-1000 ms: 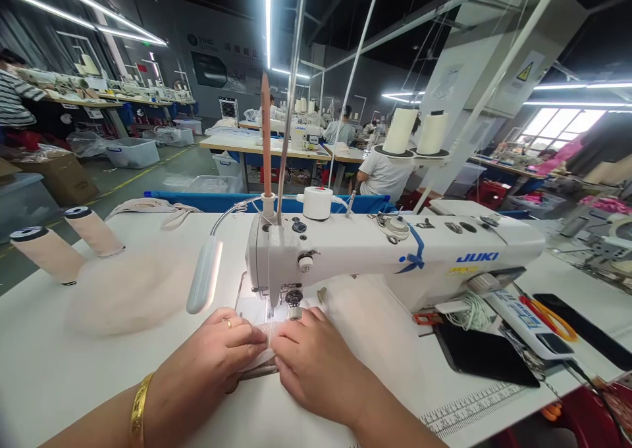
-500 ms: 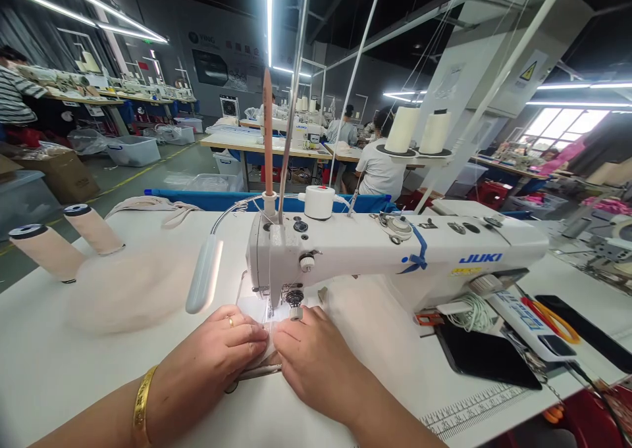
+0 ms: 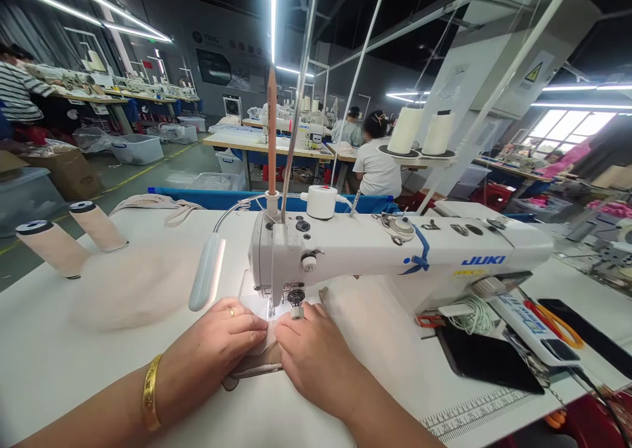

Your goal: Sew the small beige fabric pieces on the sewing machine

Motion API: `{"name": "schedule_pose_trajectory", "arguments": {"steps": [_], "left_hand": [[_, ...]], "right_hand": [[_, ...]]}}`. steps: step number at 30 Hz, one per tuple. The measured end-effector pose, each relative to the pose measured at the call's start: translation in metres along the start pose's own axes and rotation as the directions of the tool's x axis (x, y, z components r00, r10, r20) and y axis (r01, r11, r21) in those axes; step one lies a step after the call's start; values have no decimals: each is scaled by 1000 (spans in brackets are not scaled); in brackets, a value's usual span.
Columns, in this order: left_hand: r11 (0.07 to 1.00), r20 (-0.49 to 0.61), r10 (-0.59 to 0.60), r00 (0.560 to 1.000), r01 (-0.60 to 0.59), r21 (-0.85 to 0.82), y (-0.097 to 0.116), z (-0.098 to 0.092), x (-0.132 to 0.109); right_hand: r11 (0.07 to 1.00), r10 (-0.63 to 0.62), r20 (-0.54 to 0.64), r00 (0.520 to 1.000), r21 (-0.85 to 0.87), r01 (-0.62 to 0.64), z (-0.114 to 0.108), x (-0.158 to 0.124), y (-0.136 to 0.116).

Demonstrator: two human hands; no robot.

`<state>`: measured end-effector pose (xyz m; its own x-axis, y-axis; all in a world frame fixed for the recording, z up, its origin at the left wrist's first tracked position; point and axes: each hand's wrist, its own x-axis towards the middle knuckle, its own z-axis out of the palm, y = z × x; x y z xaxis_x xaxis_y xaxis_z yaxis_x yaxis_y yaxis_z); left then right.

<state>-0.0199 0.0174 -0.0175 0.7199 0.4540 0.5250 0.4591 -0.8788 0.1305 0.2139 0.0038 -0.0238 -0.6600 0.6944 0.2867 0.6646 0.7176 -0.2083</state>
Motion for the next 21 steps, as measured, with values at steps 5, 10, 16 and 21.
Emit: {"name": "schedule_pose_trajectory", "arguments": {"steps": [5,10,16,21], "left_hand": [[999,1,-13,1000,13,32,-6,4,-1],[999,1,-35,999,35,26,-13,8,-1],[996,1,-68,998,68,55,-19,13,-3],[977,56,-214,975,213,33,-17,6,1]], "right_hand": [[1000,23,-10,1000,12,-23,4,2,3],[999,47,-25,999,-18,-47,5,3,4],[998,63,-48,997,13,-63,3,6,2],[996,80,-58,995,56,-76,6,4,5]]}}
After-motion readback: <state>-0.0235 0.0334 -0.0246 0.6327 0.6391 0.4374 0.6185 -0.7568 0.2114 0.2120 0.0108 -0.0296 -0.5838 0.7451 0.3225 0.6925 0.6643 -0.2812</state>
